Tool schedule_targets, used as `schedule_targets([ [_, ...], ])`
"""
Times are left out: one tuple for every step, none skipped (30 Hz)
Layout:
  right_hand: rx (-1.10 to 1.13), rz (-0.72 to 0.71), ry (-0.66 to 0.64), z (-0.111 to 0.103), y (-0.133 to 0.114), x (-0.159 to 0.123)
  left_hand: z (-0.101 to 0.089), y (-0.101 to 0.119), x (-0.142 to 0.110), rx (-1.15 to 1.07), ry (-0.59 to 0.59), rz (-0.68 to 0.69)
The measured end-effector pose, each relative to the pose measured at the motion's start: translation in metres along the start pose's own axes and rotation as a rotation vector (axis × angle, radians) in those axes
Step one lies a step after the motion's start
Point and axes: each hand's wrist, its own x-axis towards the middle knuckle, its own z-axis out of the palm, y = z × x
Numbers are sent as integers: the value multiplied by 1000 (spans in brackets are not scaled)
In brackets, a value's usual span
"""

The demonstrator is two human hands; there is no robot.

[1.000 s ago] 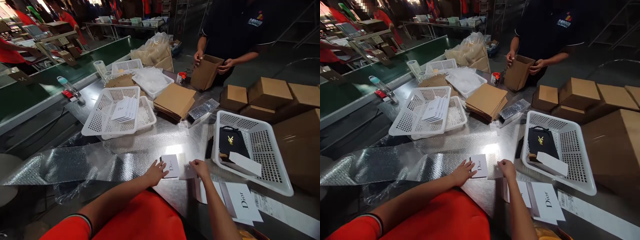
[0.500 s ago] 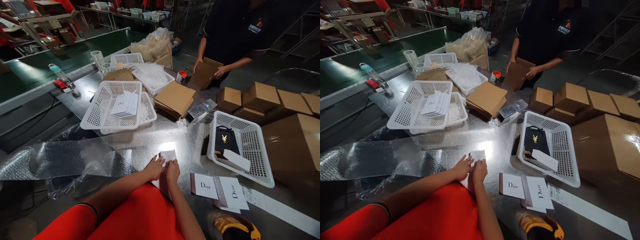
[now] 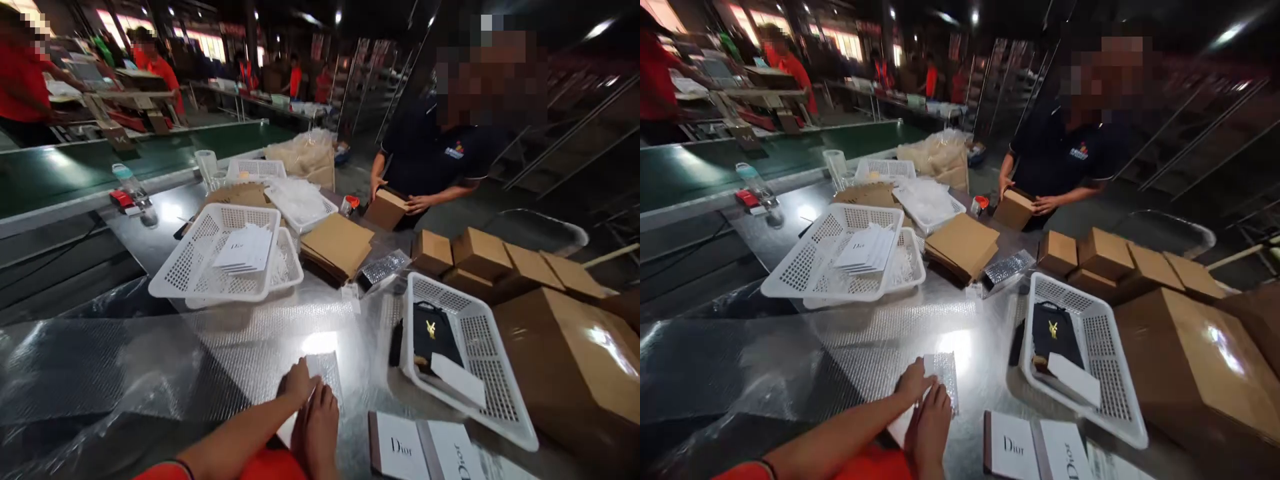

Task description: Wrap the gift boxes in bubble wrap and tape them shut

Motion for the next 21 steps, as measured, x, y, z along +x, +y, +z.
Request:
schedule_targets([
  [-11, 11, 16, 10, 3, 1, 2, 2, 3, -3, 12, -30],
  [-18, 28, 34, 20, 5, 2, 4, 2, 6, -12, 21, -59],
  [-21, 40, 51, 28, 7, 3, 5, 2, 9, -26, 25, -77],
  [-18, 43, 67, 33, 8, 2, 7, 0, 12, -44, 22, -81],
  [-7, 38, 85, 37, 8, 2, 9, -3, 14, -60, 14, -76],
  [9, 29, 100, 38, 8, 1, 11, -6, 17, -70, 3, -63],
  [30, 20, 107, 37, 8, 0, 12, -8, 19, -73, -7, -47],
  [54, 16, 107, 34, 7, -1, 14, -10, 21, -74, -15, -36],
  [77, 20, 100, 30, 6, -1, 15, -12, 22, -73, -21, -34],
  [96, 33, 86, 26, 6, 0, 16, -14, 24, -73, -26, -37],
  [107, 48, 68, 22, 6, 2, 17, -15, 25, -75, -26, -39],
  [111, 59, 50, 18, 6, 4, 18, -16, 26, -79, -23, -40],
  [107, 64, 35, 15, 7, 6, 18, -16, 26, -82, -19, -41],
  [100, 61, 23, 13, 9, 8, 19, -16, 26, -81, -18, -44],
  [94, 51, 16, 12, 11, 9, 20, -16, 27, -80, -17, -47],
  [91, 37, 14, 12, 14, 11, 20, -15, 27, -80, -15, -49],
  [89, 23, 15, 14, 18, 11, 21, -13, 27, -81, -21, -52],
  [85, 14, 20, 16, 22, 12, 22, -11, 27, -82, -28, -53],
  [78, 10, 28, 18, 28, 12, 24, -9, 28, -81, -32, -47],
  [68, 10, 37, 22, 34, 12, 25, -6, 29, -69, -31, -12],
  [58, 13, 46, 25, 40, 13, 27, -3, 30, -51, -23, 50],
])
